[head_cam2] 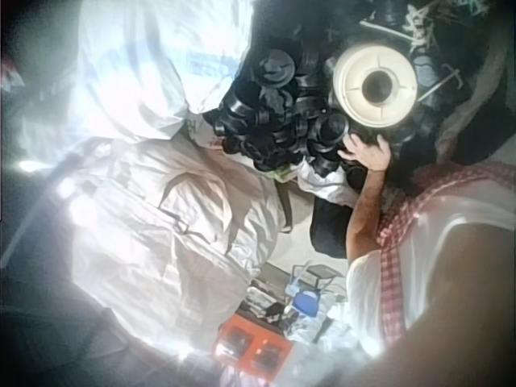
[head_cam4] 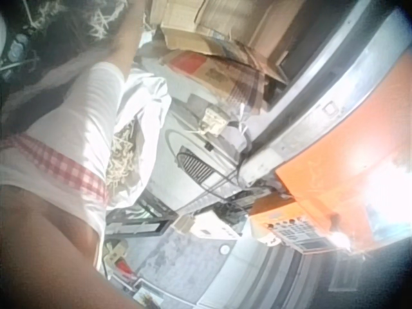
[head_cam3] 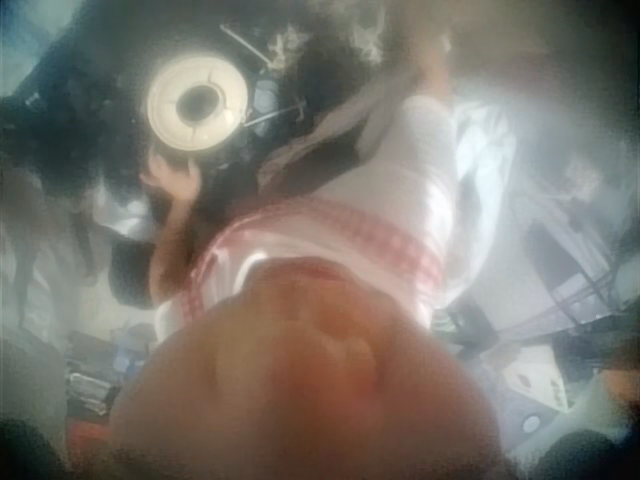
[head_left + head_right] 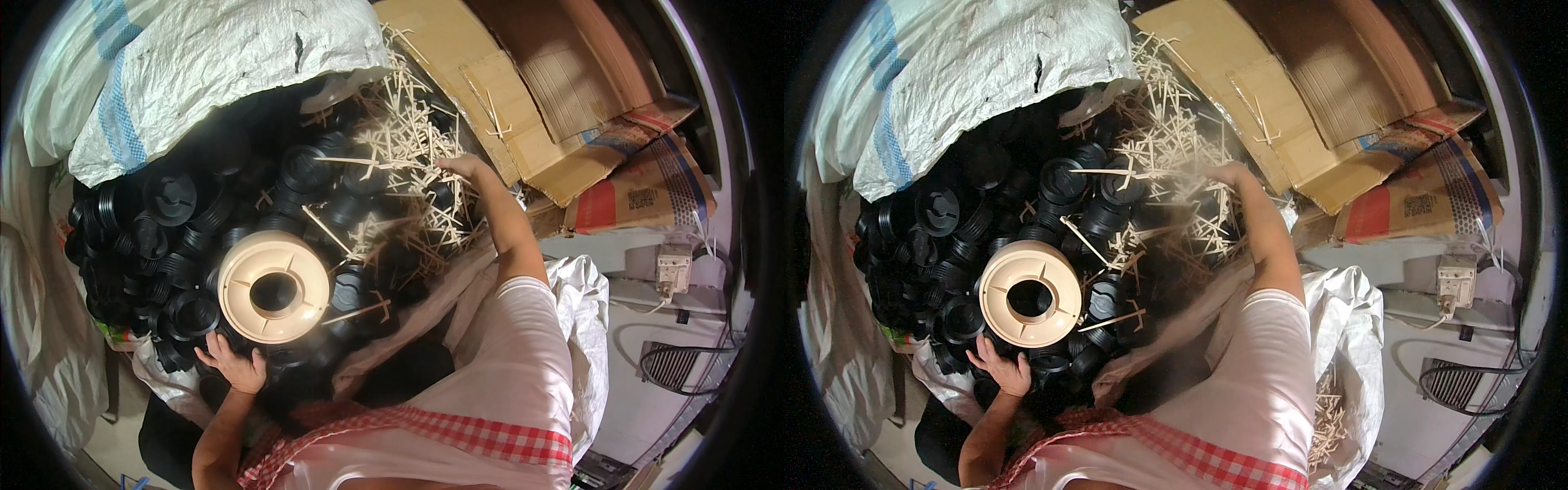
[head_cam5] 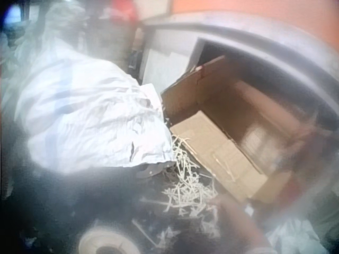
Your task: The person takes circular cream-colored components and small wooden sticks, inserting the sticks into the sides of the components. The person then stacks the assembled components on top of each other.
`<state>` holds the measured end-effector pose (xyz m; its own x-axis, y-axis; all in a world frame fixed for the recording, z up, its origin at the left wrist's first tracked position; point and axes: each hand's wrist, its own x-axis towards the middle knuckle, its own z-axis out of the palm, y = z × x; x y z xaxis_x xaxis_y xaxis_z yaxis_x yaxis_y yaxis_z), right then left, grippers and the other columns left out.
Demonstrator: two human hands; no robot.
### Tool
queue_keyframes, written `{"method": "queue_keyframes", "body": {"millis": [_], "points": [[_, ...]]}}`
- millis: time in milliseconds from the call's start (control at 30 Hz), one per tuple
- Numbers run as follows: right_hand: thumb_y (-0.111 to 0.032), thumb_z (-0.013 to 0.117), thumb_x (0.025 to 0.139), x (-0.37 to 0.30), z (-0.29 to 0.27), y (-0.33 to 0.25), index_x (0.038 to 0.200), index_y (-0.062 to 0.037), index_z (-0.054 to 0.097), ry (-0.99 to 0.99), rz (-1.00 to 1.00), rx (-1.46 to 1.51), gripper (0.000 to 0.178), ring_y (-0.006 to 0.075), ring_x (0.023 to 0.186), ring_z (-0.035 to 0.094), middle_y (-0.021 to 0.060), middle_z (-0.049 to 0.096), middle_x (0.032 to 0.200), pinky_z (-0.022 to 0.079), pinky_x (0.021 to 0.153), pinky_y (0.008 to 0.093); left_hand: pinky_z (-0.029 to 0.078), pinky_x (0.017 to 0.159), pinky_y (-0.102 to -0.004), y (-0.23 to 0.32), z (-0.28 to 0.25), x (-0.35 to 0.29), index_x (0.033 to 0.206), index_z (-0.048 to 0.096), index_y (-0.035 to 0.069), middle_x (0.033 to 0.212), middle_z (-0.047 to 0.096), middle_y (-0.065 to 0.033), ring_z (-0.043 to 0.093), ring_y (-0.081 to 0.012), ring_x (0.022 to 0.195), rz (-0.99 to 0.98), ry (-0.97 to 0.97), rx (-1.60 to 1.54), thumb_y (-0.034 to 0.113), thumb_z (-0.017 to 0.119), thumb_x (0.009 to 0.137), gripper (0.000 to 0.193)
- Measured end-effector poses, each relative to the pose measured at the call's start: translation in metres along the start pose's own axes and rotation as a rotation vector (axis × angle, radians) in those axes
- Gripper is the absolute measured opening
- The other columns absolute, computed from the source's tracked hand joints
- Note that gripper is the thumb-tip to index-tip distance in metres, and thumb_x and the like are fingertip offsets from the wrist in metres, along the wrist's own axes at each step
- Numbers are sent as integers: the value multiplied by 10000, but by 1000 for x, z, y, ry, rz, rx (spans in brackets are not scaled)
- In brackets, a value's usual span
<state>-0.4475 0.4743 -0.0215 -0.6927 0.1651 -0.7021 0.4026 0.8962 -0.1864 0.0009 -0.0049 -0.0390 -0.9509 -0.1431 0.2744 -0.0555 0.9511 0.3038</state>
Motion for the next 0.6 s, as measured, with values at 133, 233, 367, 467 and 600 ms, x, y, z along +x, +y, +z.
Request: {"method": "queue_keyframes", "body": {"millis": [133, 233, 367, 467, 600], "points": [[-530, 786, 567, 15, 11, 4, 1264, 89, 408, 156, 14, 169, 1006, 336, 1137, 508, 307, 523, 1193, 392, 948, 397, -13, 1054, -603, -1, -1, 0, 1406, 169, -3, 1373, 303, -280, 258, -396, 1306, 17, 2, -3, 434, 478, 848, 772], [-488, 812, 547, 2, 24, -22, 1394, 80, 124, 341, 153, 69, 1230, 357, 1231, 420, 313, 392, 1327, 372, 984, 413, -3, 1046, -611, -1, -1, -2, 1413, 172, 8, 1343, 326, -254, 282, -394, 1287, 7, 22, 23, 439, 462, 839, 774], [-338, 763, 589, 7, 23, -7, 1373, 98, 170, 292, 48, 192, 1075, 370, 1251, 394, 314, 342, 1362, 366, 993, 422, -1, 1047, -610, 1, 1, 0, 1414, 172, 13, 1341, 330, -258, 281, -392, 1290, 1, 32, 7, 439, 460, 841, 769], [-385, 750, 561, 42, 21, 21, 1355, 124, 187, 265, -6, 135, 1099, 343, 1123, 508, 291, 482, 1232, 424, 917, 384, -3, 1051, -605, 1, 2, 3, 1413, 170, 11, 1358, 318, -271, 272, -395, 1299, 5, 24, -8, 435, 467, 845, 769], [-448, 776, 543, 15, 16, -13, 1400, 64, 133, 131, 27, 50, 1188, 344, 1206, 471, 310, 464, 1263, 382, 1000, 377, -4, 1055, -601, 0, -1, 1, 1412, 167, 7, 1372, 307, -282, 264, -400, 1305, 8, 20, -3, 424, 478, 844, 770]]}}
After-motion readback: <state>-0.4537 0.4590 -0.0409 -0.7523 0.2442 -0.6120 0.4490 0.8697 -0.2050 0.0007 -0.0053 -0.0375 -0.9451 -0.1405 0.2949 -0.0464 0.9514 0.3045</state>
